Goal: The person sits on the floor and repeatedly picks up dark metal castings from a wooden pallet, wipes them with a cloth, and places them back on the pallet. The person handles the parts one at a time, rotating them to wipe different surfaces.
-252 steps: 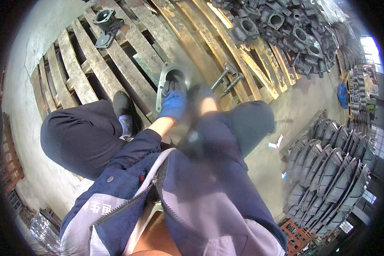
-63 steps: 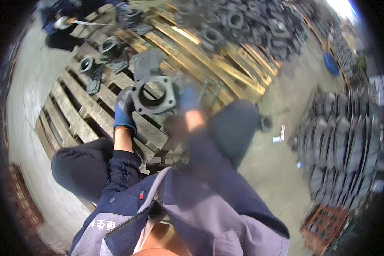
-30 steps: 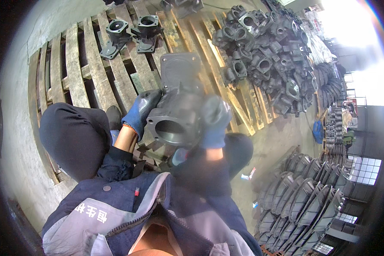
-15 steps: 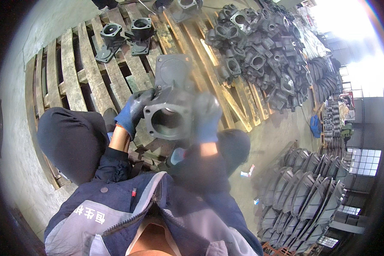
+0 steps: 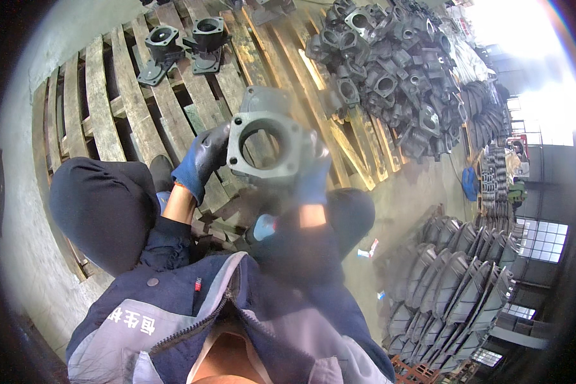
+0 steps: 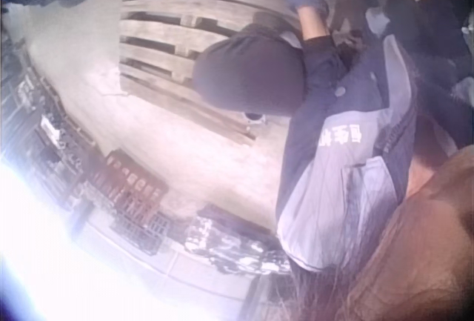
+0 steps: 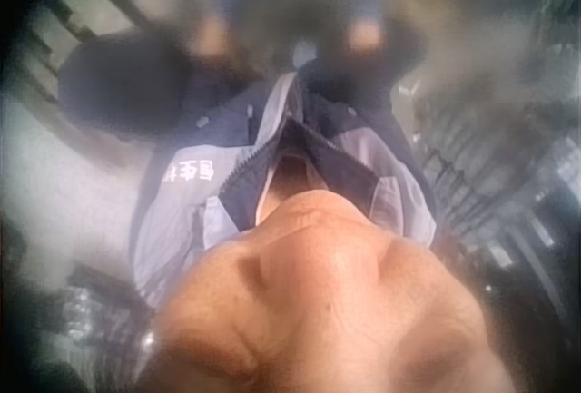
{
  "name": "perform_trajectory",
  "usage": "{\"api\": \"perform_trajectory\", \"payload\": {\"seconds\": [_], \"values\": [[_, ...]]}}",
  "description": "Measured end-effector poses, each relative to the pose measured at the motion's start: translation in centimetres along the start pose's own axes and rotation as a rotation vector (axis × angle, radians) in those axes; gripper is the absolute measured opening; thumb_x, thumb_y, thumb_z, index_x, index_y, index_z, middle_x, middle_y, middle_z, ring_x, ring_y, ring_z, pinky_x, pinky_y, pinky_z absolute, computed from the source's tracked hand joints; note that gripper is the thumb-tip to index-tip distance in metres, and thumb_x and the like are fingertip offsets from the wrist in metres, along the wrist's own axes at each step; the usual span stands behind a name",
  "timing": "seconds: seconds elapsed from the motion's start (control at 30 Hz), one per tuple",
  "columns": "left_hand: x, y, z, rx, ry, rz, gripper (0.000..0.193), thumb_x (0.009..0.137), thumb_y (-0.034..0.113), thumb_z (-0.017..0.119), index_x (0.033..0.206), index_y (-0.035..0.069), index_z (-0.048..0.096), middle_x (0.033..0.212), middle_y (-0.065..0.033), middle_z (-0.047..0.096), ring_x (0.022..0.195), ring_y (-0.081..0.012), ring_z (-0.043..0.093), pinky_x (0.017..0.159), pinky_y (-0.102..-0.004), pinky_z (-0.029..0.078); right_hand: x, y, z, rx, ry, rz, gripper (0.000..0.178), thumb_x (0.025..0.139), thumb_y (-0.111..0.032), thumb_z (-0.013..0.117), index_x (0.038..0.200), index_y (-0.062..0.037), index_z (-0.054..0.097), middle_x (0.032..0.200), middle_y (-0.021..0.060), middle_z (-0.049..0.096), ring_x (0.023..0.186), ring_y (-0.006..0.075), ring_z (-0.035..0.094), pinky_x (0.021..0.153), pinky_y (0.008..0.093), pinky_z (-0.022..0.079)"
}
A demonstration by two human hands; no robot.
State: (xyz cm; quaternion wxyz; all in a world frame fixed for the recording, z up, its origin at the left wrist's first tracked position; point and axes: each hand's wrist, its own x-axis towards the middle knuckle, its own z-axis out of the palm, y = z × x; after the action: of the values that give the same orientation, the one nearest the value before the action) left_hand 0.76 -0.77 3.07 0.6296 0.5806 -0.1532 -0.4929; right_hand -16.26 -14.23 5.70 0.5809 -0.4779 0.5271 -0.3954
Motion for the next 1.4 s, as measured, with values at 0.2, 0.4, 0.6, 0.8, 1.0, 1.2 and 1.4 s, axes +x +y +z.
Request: {"api": "perform_trajectory", "payload": {"seconds": [0.2, 0.4, 0.6, 0.8, 1.0, 1.2, 1.4], "values": [[-0.9, 0.7, 0.5, -0.010, 0.054, -0.055, 0.055, 0.092, 0.050, 0.058, 0.104, -0.002, 0.066, 0.078, -0.0031, 0.057, 0.069, -0.0118, 0.052, 0.063, -0.0275, 0.043, 0.7, -0.4, -0.4, 0.083, -0.012, 0.261, 0.051, 0.101, -0.026, 0.046, 0.147, -0.0085, 0.032, 0.142, 0.0178, 0.042, 0.128, 0.0252, 0.045, 0.101, 0.0388, 0.043], [-1.9, 0.8, 1.2, -0.121, -0.002, 0.138, 0.046, 0.095, 0.043, 0.057, 0.104, -0.001, 0.065, 0.082, -0.0030, 0.058, 0.072, -0.0107, 0.054, 0.066, -0.0286, 0.046, 3.8, 4.3, -3.0, -0.607, -0.332, -0.530, 0.040, 0.102, -0.025, 0.043, 0.135, -0.0030, 0.041, 0.132, 0.0122, 0.049, 0.117, 0.0173, 0.052, 0.097, 0.0309, 0.045], [-0.7, -0.4, 0.5, 0.044, -0.018, 0.398, 0.045, 0.096, 0.040, 0.057, 0.100, -0.006, 0.059, 0.082, -0.0074, 0.055, 0.075, -0.0145, 0.054, 0.069, -0.0303, 0.046, 4.7, 3.0, -3.8, 0.691, -0.630, 0.078, 0.023, 0.100, -0.026, 0.047, 0.088, -0.0091, 0.056, 0.082, 0.0053, 0.059, 0.081, 0.0176, 0.060, 0.081, 0.0340, 0.052], [-0.2, -0.2, 0.4, 0.235, 0.036, 0.600, 0.041, 0.095, 0.035, 0.056, 0.097, -0.006, 0.060, 0.084, -0.0164, 0.057, 0.074, -0.0258, 0.056, 0.070, -0.0354, 0.047, 1.9, -0.1, -1.6, -0.968, -0.263, -0.816, 0.039, 0.068, -0.027, 0.075, 0.101, -0.0080, 0.068, 0.095, 0.0088, 0.065, 0.081, 0.0281, 0.065, 0.066, 0.0345, 0.052], [-2.0, 2.2, 1.8, 0.372, 0.160, 0.599, 0.040, 0.095, 0.035, 0.054, 0.094, -0.003, 0.063, 0.080, -0.0216, 0.059, 0.075, -0.0337, 0.061, 0.071, -0.0396, 0.047, 0.6, -0.5, -1.5, -1.278, -0.252, -0.906, 0.040, 0.068, -0.026, 0.076, 0.103, -0.0081, 0.067, 0.101, 0.0094, 0.066, 0.094, 0.0284, 0.063, 0.084, 0.0380, 0.049], [-3.2, 3.2, 2.0, 0.302, 0.147, 0.421, 0.045, 0.094, 0.040, 0.055, 0.100, -0.003, 0.065, 0.075, -0.0181, 0.062, 0.071, -0.0272, 0.061, 0.069, -0.0374, 0.047, 0.5, 0.4, -1.5, -1.179, -0.295, -0.804, 0.044, 0.074, -0.030, 0.073, 0.111, -0.0076, 0.065, 0.112, 0.0092, 0.065, 0.111, 0.0268, 0.058, 0.100, 0.0402, 0.042], [-1.9, 0.1, 1.6, 0.074, 0.190, 0.260, 0.051, 0.094, 0.047, 0.055, 0.100, -0.003, 0.066, 0.072, -0.0077, 0.059, 0.067, -0.0146, 0.055, 0.065, -0.0309, 0.046, -0.5, -0.6, -0.6, -0.026, -0.352, -0.326, 0.031, 0.092, -0.021, 0.062, 0.114, -0.0002, 0.060, 0.107, 0.0082, 0.066, 0.101, 0.0202, 0.063, 0.093, 0.0330, 0.050]]}}
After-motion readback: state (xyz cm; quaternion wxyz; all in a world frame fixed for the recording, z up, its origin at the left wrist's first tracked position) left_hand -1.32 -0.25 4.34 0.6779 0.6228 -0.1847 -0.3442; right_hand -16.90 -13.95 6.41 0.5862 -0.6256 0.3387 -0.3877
